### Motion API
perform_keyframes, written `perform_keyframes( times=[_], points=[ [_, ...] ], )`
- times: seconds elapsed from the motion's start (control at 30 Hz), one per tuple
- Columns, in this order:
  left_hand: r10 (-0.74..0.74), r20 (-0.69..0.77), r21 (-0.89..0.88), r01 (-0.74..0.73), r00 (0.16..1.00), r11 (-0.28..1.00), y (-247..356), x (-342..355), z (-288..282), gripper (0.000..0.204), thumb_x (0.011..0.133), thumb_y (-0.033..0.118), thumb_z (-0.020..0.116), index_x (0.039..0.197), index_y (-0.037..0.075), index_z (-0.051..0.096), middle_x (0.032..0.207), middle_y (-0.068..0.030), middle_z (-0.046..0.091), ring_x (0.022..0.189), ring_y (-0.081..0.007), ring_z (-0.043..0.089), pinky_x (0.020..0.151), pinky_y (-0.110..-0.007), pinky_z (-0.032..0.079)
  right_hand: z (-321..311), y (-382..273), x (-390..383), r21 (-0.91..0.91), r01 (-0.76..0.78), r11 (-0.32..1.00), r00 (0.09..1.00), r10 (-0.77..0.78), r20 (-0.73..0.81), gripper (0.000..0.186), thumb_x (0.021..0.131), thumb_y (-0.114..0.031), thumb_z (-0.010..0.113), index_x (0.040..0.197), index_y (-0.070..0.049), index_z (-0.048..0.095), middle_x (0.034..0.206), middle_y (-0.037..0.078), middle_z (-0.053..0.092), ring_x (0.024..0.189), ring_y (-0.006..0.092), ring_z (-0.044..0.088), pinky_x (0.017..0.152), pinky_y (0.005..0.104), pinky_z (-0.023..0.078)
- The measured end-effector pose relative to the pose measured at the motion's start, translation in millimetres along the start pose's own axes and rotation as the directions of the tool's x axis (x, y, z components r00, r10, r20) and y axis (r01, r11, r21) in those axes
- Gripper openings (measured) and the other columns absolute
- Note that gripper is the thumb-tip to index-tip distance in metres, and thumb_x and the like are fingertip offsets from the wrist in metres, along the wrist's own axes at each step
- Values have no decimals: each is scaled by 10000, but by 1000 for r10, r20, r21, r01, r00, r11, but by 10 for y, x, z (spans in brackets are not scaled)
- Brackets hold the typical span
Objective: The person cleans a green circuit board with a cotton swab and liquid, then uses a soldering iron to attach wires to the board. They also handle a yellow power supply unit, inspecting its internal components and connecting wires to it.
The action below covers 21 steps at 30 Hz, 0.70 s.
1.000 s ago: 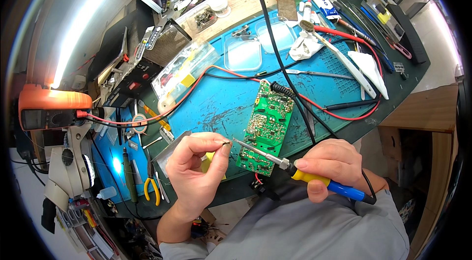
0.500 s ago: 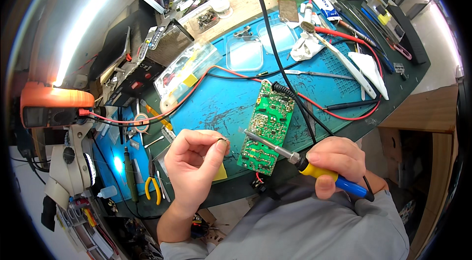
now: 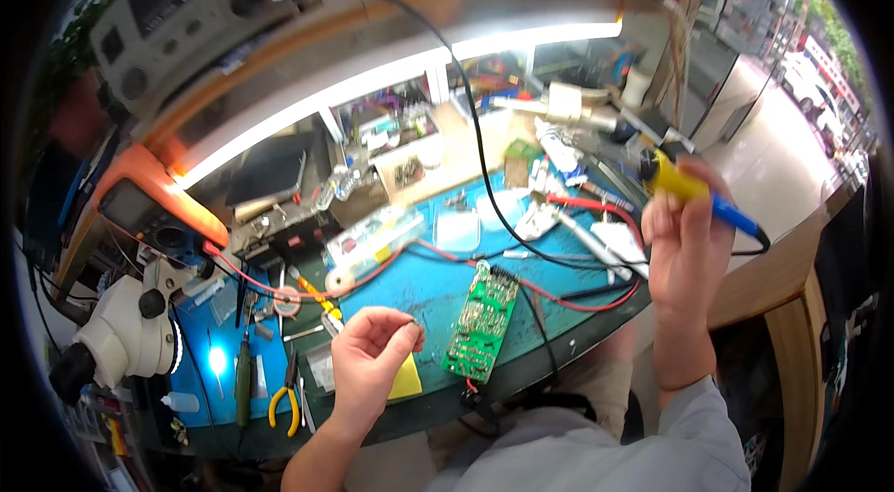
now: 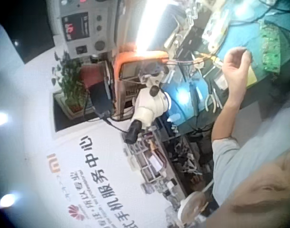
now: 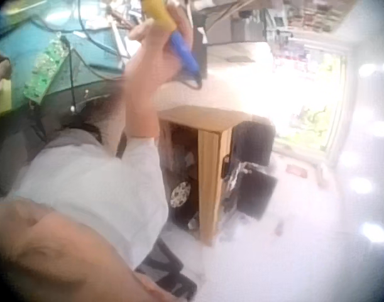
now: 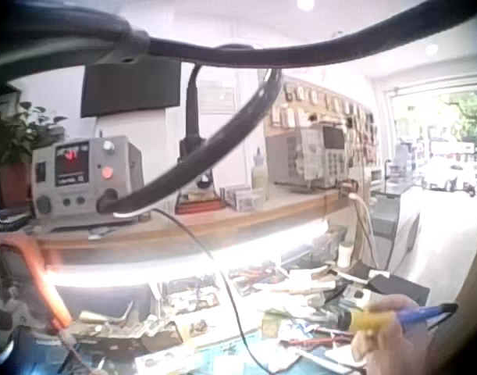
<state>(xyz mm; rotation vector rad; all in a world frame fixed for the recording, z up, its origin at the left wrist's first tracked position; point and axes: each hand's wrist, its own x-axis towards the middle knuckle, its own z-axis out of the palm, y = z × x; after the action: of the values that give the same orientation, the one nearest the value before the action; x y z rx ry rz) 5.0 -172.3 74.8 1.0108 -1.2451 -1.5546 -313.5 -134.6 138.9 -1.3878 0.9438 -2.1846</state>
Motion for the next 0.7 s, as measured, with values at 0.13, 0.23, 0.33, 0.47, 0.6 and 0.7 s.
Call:
perform_keyframes(
  times=[0.13,0.23,0.33,0.47,0.6,0.7],
  points=[
    [108,-67,48,-105,992,993,-82,-21,-135,91,936,-12,672,1017,0,631,917,-78,707,834,-132,678,781,-280,550,623,-144,928,-130,130,983,987,-116,111,403,1077,-294,527,1283,33,639,822,53,621,706,118,621,673,281,525],
    [188,-59,28,-186,980,982,-96,52,-107,98,938,-6,688,1022,-4,638,909,-50,695,833,-93,661,760,-237,527,1055,-259,1587,-518,302,800,953,-259,155,347,1043,-238,593,1245,34,668,782,35,651,643,103,606,617,256,504],
    [202,-42,16,-202,978,979,-132,131,-21,97,938,2,700,1015,-3,641,901,-24,679,821,-67,641,739,-210,505,1287,-157,2256,-715,366,596,925,-321,205,334,909,-295,686,781,6,754,740,140,743,676,251,721,690,377,558],
    [235,-94,51,-231,967,972,-106,92,-141,94,941,8,699,1016,1,643,904,-7,668,818,-54,625,736,-204,491,1797,123,2773,-767,298,568,953,-128,276,386,912,-359,681,826,5,776,794,187,745,800,331,738,764,432,567],
    [294,-133,66,-288,946,955,-116,101,-208,95,945,9,695,1026,5,646,903,8,658,824,-42,613,740,-202,482,2089,529,3023,-900,366,235,926,-191,327,411,910,-384,685,881,17,774,912,227,744,886,378,727,821,470,564],
    [308,-109,90,-299,945,950,-150,158,-150,83,945,15,701,1018,-5,668,928,-7,682,860,-55,646,782,-208,508,2066,871,3327,-931,363,39,922,-163,352,396,919,-360,676,907,26,766,944,233,739,877,373,719,808,463,561]
  ],
)
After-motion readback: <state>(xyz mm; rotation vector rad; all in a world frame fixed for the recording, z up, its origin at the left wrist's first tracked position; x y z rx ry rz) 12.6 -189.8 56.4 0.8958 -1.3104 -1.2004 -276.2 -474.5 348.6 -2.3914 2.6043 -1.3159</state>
